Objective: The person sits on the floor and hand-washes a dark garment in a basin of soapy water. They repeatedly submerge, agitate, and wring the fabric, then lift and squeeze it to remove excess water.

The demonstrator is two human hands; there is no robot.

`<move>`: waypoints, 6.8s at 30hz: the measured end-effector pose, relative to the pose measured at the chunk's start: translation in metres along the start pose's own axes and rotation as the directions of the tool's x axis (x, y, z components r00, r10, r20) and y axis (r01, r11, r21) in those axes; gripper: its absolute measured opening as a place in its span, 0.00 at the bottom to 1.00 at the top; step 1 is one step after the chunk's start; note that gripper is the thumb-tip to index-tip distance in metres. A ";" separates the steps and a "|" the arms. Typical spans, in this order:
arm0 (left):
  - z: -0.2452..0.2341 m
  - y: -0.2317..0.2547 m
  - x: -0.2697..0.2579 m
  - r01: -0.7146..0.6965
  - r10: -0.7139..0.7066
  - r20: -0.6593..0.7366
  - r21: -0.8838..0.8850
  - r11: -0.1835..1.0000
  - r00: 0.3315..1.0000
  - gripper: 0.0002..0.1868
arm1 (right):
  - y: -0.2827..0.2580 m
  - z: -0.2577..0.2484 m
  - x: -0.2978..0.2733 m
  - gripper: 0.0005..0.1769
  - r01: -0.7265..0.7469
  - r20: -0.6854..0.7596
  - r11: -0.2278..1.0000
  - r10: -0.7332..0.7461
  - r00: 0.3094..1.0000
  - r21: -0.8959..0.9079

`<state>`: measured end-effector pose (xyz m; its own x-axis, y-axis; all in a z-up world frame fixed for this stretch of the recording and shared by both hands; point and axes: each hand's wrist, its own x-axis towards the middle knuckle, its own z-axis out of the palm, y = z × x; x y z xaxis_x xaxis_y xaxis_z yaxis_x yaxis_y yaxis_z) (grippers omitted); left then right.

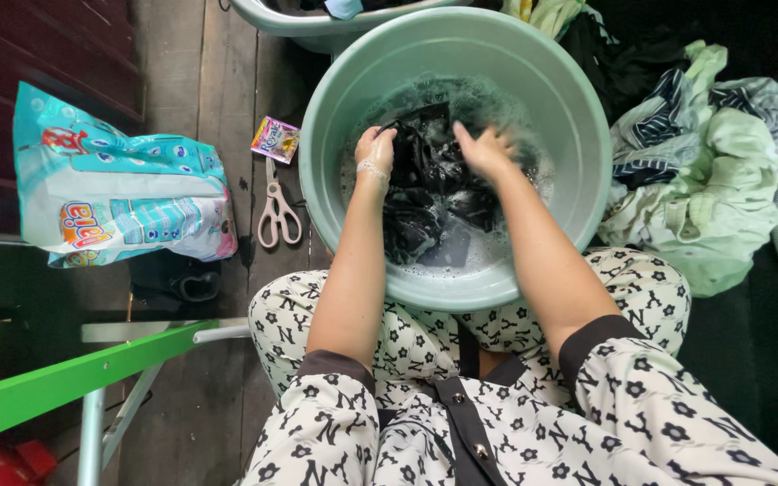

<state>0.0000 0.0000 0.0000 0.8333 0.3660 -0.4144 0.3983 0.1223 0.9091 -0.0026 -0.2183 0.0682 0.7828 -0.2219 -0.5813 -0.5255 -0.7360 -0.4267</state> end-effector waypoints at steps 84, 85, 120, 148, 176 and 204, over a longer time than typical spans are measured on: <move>0.001 0.015 -0.045 -0.525 0.273 0.480 0.536 0.661 0.834 0.16 | 0.103 -0.064 0.085 0.28 -0.292 0.375 -0.321 0.235 0.897 0.901; 0.006 0.009 -0.041 -0.496 0.155 0.521 0.618 0.610 0.839 0.17 | 0.107 -0.057 0.096 0.28 -0.266 0.362 -0.340 0.259 0.895 0.902; -0.009 0.002 0.013 -0.025 -0.328 -0.233 -0.847 0.531 0.915 0.27 | -0.128 0.122 0.055 0.33 0.334 -0.015 0.558 -0.498 0.867 0.759; 0.020 0.034 -0.106 0.497 0.267 0.621 -0.766 0.408 0.737 0.29 | -0.065 -0.010 -0.141 0.18 0.940 -0.447 0.022 -0.883 -0.141 -0.340; -0.015 0.154 -0.176 -0.861 0.839 0.196 0.085 0.502 0.508 0.29 | 0.005 -0.102 -0.148 0.18 0.514 0.203 0.688 -0.679 0.706 0.512; 0.011 0.012 -0.036 -0.173 0.129 0.231 0.182 0.968 0.964 0.09 | -0.018 -0.017 -0.170 0.12 0.982 -0.375 0.174 -0.918 0.134 -0.077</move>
<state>-0.0216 -0.0216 0.0251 0.9434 0.1556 -0.2928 0.3114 -0.1127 0.9436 -0.1203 -0.1781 0.1867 0.7116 0.4061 0.5734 0.7025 -0.3955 -0.5917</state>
